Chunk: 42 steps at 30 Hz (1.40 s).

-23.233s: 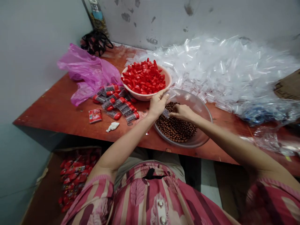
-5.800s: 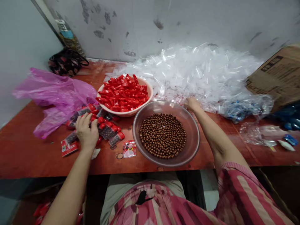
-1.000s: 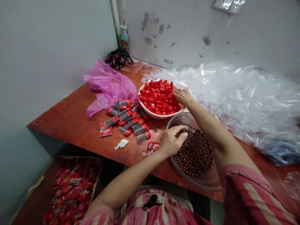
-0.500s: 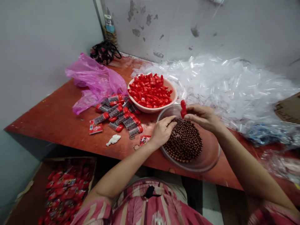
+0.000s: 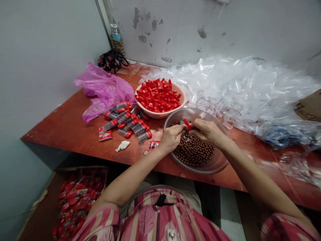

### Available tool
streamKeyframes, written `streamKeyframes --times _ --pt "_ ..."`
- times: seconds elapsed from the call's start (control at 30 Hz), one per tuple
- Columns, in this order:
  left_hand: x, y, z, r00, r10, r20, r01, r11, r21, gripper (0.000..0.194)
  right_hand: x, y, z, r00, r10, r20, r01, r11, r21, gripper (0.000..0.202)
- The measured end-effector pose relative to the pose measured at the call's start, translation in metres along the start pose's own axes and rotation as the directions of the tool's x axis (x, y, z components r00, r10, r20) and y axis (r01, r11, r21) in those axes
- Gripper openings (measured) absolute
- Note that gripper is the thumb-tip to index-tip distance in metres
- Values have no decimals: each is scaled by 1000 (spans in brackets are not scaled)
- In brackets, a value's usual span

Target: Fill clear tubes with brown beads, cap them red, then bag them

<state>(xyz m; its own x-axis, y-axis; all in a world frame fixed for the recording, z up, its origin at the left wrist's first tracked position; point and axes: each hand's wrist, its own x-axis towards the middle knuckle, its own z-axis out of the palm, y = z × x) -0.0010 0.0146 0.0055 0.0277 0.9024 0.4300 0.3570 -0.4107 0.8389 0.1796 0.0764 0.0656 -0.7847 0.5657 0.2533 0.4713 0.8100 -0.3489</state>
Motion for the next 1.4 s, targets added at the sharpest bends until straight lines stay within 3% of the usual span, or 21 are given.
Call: streamKeyframes --times 0.13,0.27,0.33,0.4,0.53,0.63,0.73,0.83,1.1,1.2,1.3,1.4 --pt "6 0 -2 997 -43 68 46 998 -42 26 4 13 -8 997 -36 72 31 997 73 19" --pt "10 2 -4 980 -99 173 121 985 -125 26 11 8 -29 974 -171 147 194 967 -166 66" --pt "11 1 -4 977 -128 172 156 975 -157 26 15 2 -35 939 -246 240 308 913 -268 67" --pt "11 -1 -5 980 -154 127 177 965 -192 26 16 -1 -35 929 -267 256 345 875 -340 60" --pt "13 -4 -5 968 -250 17 243 920 -308 29 10 2 -18 991 -134 -14 118 909 -401 53" --pt "15 -5 -4 955 -293 -32 262 893 -367 30 3 0 4 982 -77 -172 17 946 -324 54" --pt "15 -4 -3 953 -296 -67 251 893 -374 29 1 -5 26 969 -52 -240 -16 962 -271 73" --pt "13 -4 -2 953 -293 -75 253 907 -336 29 6 -8 41 963 -12 -268 -65 959 -276 87" --pt "12 -5 -2 963 -258 -79 234 943 -236 27 11 -7 50 957 -1 -291 -117 915 -385 69" --pt "14 -9 1 959 -270 -86 228 917 -327 27 11 -8 48 965 35 -262 -128 929 -347 70" --pt "17 -11 1 947 -312 -74 234 831 -505 31 13 -10 37 980 27 -197 -71 972 -223 87" --pt "17 -16 -12 918 -388 -82 251 729 -636 39 17 -1 19 989 76 -131 -83 995 -48 99"
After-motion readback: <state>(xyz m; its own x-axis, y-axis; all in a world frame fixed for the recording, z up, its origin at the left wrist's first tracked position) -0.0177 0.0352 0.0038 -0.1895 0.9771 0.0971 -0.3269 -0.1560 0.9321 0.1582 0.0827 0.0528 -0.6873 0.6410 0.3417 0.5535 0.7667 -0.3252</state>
